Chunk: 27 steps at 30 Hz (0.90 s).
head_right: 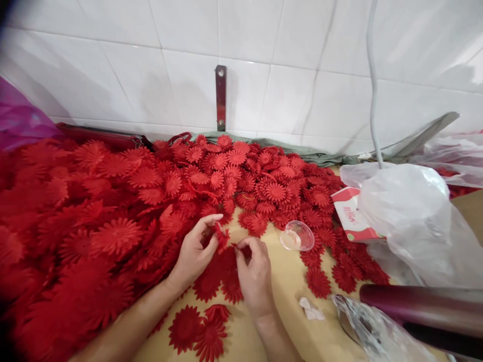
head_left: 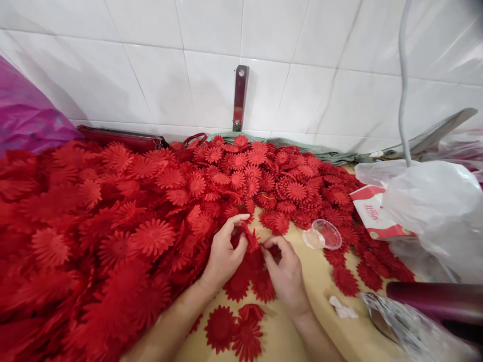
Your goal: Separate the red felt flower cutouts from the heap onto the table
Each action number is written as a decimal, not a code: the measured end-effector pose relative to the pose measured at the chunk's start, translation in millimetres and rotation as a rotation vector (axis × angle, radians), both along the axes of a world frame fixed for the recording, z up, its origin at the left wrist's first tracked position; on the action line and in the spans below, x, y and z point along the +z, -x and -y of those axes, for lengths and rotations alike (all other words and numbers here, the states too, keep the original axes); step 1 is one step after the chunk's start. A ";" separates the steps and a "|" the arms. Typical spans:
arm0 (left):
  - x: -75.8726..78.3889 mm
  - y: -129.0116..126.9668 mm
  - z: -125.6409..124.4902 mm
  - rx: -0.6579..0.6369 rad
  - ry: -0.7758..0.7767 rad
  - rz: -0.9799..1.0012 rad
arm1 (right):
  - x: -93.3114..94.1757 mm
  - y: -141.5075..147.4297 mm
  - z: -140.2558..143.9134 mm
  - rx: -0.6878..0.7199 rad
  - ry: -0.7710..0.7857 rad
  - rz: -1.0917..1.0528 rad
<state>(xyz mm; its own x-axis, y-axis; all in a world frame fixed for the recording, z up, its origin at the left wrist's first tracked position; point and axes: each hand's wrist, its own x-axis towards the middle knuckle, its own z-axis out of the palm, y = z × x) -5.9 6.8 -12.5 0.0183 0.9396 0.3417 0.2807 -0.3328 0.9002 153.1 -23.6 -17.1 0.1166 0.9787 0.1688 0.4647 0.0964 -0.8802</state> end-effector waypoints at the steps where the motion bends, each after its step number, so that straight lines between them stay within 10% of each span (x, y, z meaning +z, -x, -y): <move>1: 0.1 -0.3 0.0 -0.005 0.012 0.019 | -0.3 -0.8 0.1 -0.017 0.003 -0.094; 16: -1.6 -3.0 -2.0 -0.044 0.114 0.181 | 0.5 -11.3 -4.8 -0.209 0.004 -0.541; 27: 20.7 -5.0 9.5 -0.141 -0.168 -0.231 | 11.1 -4.1 3.5 -0.120 -0.031 -0.543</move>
